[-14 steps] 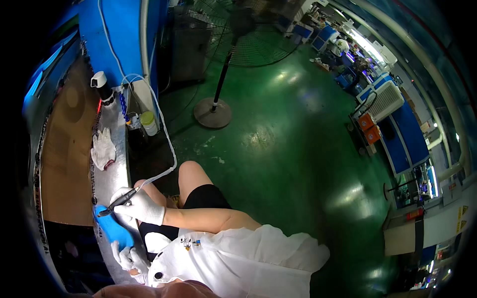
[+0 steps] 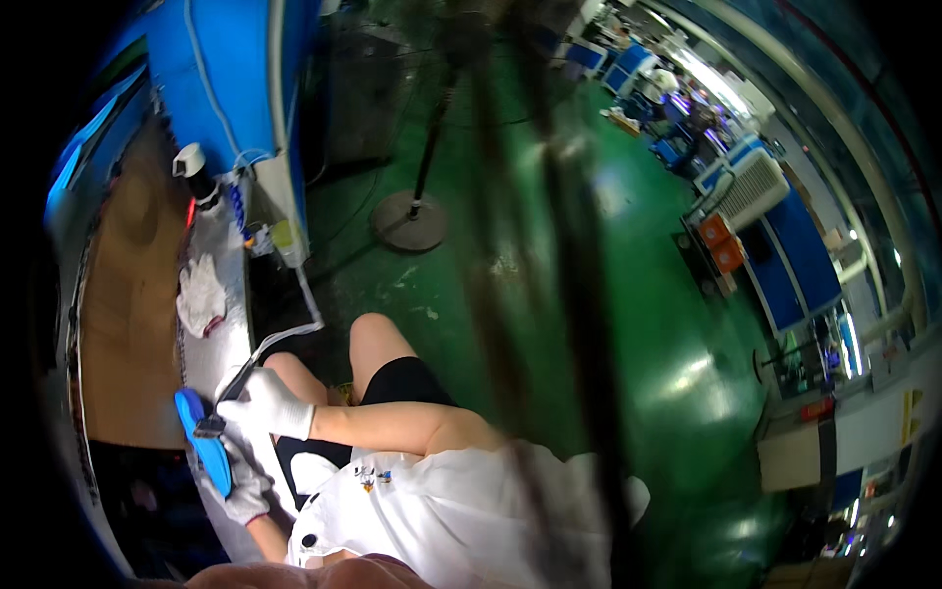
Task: The person sits on the floor and repeatedly picks up blue shoe insoles from a nearby metal table. Using a handheld cutting tool, they scrape and trim the bottom surface of each insole, then place it back on the table. This cycle continues for multiple insoles.
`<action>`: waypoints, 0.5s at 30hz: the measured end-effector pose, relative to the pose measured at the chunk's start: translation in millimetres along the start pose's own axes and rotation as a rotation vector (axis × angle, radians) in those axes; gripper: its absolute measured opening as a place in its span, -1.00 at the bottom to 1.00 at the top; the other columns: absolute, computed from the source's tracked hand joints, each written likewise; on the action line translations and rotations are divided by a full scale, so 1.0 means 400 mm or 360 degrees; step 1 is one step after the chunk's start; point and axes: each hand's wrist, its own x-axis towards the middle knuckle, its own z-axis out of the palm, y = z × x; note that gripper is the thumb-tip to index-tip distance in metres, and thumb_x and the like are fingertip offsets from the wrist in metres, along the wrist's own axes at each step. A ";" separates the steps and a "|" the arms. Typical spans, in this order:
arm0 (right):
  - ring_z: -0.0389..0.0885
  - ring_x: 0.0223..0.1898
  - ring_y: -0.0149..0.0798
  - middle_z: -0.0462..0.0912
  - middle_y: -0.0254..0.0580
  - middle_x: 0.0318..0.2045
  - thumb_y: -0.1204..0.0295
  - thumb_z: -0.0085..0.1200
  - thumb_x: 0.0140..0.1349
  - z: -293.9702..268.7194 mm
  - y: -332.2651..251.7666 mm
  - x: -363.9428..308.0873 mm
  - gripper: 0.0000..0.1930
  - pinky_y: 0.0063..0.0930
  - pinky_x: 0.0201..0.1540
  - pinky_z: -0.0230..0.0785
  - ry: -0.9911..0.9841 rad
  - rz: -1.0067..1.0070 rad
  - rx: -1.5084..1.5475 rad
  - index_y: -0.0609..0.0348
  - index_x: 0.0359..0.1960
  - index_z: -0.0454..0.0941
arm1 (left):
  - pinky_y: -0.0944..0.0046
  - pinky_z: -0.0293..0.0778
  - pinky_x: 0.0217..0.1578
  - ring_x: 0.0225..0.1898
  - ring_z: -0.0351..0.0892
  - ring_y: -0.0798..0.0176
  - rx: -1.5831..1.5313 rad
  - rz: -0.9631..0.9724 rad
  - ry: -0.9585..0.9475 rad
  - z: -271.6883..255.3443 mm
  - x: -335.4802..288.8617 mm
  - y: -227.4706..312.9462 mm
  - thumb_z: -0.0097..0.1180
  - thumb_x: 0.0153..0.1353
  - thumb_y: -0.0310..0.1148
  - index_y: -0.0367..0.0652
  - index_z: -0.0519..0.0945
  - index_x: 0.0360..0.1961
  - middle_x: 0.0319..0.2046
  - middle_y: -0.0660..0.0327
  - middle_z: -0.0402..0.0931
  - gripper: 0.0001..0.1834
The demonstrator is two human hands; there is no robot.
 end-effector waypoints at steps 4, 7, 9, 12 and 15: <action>0.51 -0.51 -0.26 0.57 -0.23 -0.52 0.47 0.33 0.04 -0.043 -0.049 0.000 -0.85 -0.35 -0.38 0.37 -0.0119 -0.0094 -0.0523 0.20 -0.42 0.59 | 0.19 0.41 -0.48 -0.37 0.49 0.22 -0.0438 -0.0523 -0.0336 0.078 0.000 -0.013 0.03 0.22 0.11 -0.12 0.55 -0.19 -0.31 0.15 0.54 -0.52; 0.66 -0.44 -0.24 0.70 -0.24 -0.50 0.42 0.32 0.07 -0.051 0.007 0.000 -0.88 -0.38 -0.36 0.44 0.0006 -0.0078 -0.0394 0.19 -0.44 0.67 | 0.18 0.41 -0.56 -0.40 0.52 0.11 -0.0487 -0.0428 -0.0241 0.060 0.064 -0.036 -0.08 0.22 0.24 -0.13 0.52 -0.17 -0.33 0.11 0.53 -0.40; 0.67 -0.44 -0.17 0.69 -0.15 -0.50 0.37 0.32 0.08 -0.035 0.034 0.029 -0.83 -0.34 -0.39 0.44 0.0024 -0.0019 -0.0309 0.21 -0.42 0.65 | 0.09 0.49 -0.50 -0.38 0.55 0.00 -0.0467 -0.0202 -0.0186 0.006 0.109 -0.060 -0.30 0.31 0.31 -0.22 0.52 -0.10 -0.32 0.02 0.55 -0.26; 0.68 -0.42 -0.06 0.68 -0.03 -0.44 0.29 0.27 0.14 0.003 0.005 0.093 -0.78 -0.31 -0.40 0.49 -0.0210 -0.0060 -0.0928 0.20 -0.32 0.64 | 0.07 0.51 -0.45 -0.30 0.56 -0.10 -0.0364 -0.0033 -0.0069 0.163 -0.007 -0.141 -0.37 0.32 0.34 -0.22 0.45 0.12 -0.15 -0.07 0.55 -0.18; 0.66 -0.43 -0.18 0.67 -0.19 -0.42 0.42 0.29 0.11 0.059 -0.043 0.063 -0.88 -0.40 -0.38 0.48 -0.0307 -0.0880 -0.1366 0.06 -0.33 0.63 | 0.00 0.58 -0.32 -0.23 0.56 -0.10 -0.0390 0.0055 -0.0311 0.150 -0.036 -0.152 -0.40 0.34 0.32 -0.21 0.39 0.20 0.01 -0.06 0.50 -0.18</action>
